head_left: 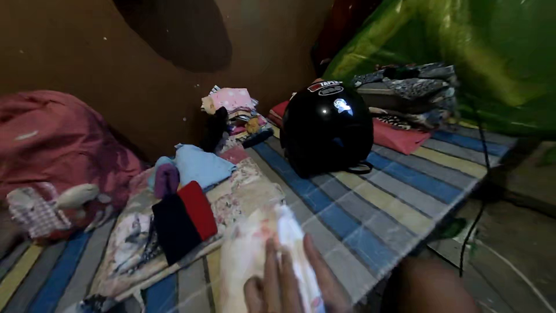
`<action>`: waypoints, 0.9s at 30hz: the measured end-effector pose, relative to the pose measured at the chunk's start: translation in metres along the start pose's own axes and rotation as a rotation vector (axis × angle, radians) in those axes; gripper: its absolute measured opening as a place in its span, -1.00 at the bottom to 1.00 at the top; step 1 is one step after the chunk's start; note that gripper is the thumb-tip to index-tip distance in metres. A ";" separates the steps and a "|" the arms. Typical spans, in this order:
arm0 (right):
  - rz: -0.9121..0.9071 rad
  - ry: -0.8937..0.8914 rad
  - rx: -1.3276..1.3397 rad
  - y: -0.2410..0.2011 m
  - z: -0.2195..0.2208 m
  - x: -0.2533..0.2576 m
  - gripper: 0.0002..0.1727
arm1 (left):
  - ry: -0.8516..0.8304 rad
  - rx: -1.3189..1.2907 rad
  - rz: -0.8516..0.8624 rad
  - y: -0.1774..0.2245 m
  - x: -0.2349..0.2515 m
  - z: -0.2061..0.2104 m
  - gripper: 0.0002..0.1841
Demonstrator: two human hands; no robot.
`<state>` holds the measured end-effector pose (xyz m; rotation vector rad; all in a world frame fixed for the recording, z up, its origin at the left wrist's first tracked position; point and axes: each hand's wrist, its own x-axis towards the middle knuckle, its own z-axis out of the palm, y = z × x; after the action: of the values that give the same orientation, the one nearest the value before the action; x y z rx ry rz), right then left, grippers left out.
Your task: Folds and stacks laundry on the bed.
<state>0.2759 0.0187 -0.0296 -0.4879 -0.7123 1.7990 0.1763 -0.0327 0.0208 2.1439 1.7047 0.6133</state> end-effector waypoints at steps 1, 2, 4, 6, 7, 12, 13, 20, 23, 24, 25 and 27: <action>-0.046 0.088 0.065 0.001 -0.007 0.001 -0.46 | -0.034 -0.024 -0.004 0.007 0.002 0.004 -0.26; -0.073 0.177 0.091 0.000 -0.016 0.003 -0.50 | -0.080 -0.074 -0.015 0.010 0.003 0.009 -0.27; -0.018 0.326 0.115 -0.005 -0.032 0.005 -0.51 | -0.127 -0.168 -0.027 0.010 0.002 0.029 -0.30; 0.116 0.352 0.112 -0.018 -0.043 0.004 -0.50 | -0.103 -0.173 -0.014 0.011 -0.002 0.054 -0.33; 0.162 0.359 0.063 -0.025 -0.044 0.004 -0.50 | -0.061 -0.172 -0.003 0.011 -0.004 0.064 -0.35; 0.191 0.305 -0.356 -0.037 -0.050 0.000 -0.41 | 0.145 -0.441 -0.089 0.015 -0.004 0.081 -0.60; 0.184 0.258 -0.339 -0.039 -0.053 0.000 -0.39 | 0.200 -0.483 -0.094 0.015 -0.002 0.083 -0.64; -0.013 0.076 0.036 -0.030 -0.088 0.001 -0.16 | 0.088 -0.497 0.083 0.035 0.018 0.084 -0.73; -0.022 0.086 0.056 -0.031 -0.091 -0.002 -0.38 | 0.079 -0.583 0.191 0.036 0.016 0.070 -0.72; 0.009 0.089 0.033 -0.034 -0.087 -0.004 -0.42 | 0.142 -0.543 0.194 0.032 0.015 0.066 -0.72; 0.055 0.106 -0.001 -0.038 -0.084 -0.005 -0.44 | 0.209 -0.458 0.176 0.026 0.013 0.062 -0.69; 0.147 0.181 -0.091 -0.043 -0.082 -0.006 -0.55 | 0.223 -0.258 0.096 0.005 0.010 0.062 -0.54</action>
<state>0.3602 0.0419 -0.0604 -0.7711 -0.6478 1.8353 0.2143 -0.0237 -0.0280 2.0435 1.5344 1.0734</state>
